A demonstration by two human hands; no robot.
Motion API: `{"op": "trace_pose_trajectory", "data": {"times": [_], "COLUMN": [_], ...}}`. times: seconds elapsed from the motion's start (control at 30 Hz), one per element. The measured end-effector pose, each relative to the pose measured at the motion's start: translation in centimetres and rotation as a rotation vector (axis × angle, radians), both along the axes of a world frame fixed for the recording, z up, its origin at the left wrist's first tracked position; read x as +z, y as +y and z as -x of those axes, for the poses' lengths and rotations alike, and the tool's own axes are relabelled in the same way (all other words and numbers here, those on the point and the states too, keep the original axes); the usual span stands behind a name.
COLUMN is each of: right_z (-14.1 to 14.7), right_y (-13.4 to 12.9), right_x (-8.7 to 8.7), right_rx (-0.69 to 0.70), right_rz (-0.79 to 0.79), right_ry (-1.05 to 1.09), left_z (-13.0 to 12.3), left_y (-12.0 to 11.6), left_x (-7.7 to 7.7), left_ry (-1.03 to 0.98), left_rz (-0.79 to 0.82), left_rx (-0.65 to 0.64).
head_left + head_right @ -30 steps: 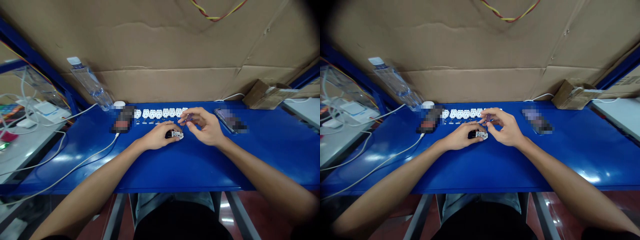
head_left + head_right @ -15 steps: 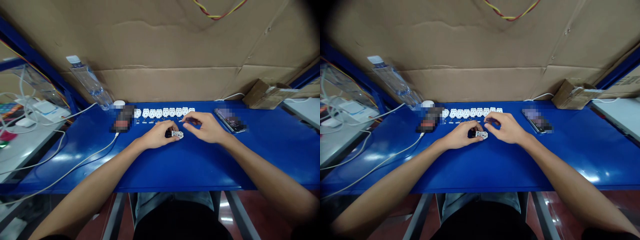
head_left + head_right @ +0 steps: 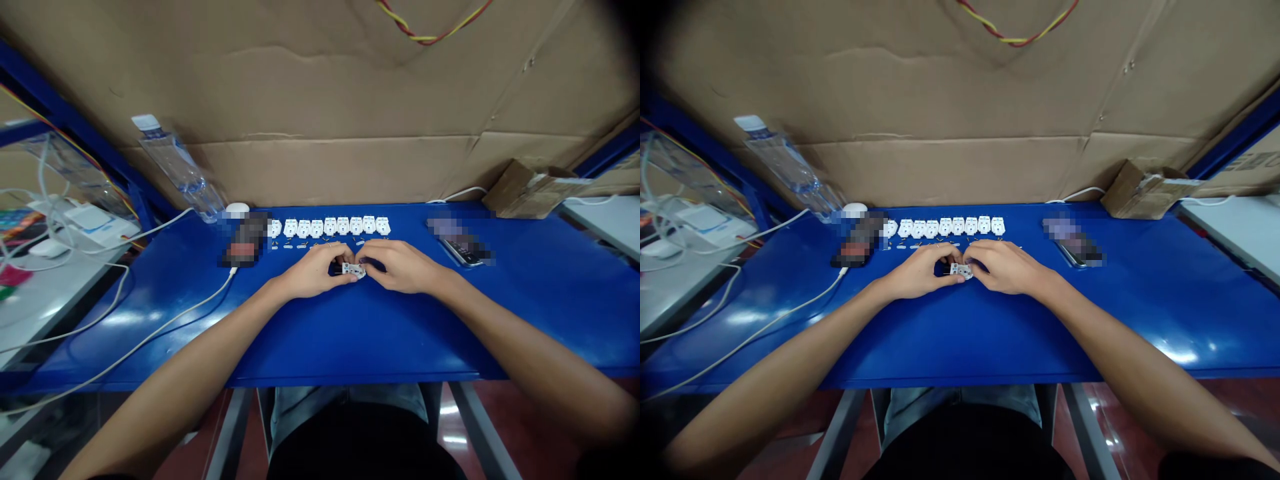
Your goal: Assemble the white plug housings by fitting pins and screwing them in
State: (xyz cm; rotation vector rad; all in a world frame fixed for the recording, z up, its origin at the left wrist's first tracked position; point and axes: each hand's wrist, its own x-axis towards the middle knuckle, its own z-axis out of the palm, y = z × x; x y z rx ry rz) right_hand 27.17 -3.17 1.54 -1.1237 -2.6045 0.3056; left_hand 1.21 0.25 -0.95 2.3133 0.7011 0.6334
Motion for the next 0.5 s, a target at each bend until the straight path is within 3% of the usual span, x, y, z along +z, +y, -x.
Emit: {"op": "trace_pose_trajectory", "data": {"times": [0.17,0.4,0.5], "right_z": [0.01,-0.65,-0.90], "right_y": [0.21,0.47,0.57], "right_x": [-0.13,-0.73,-0.87], "right_rx": [-0.055,0.125,0.129], "right_rz": [-0.006,-0.165,-0.180], "right_ry": [-0.064,-0.133,-0.132], "left_z": [0.01,0.11,0.17], "left_y": [-0.04,0.11,0.13], "left_x": [0.02,-0.05,0.00], "left_ry": [-0.009,0.004,0.003], "left_rz": [0.019,0.000,0.004], "left_rx": [0.001,-0.005,-0.004]}}
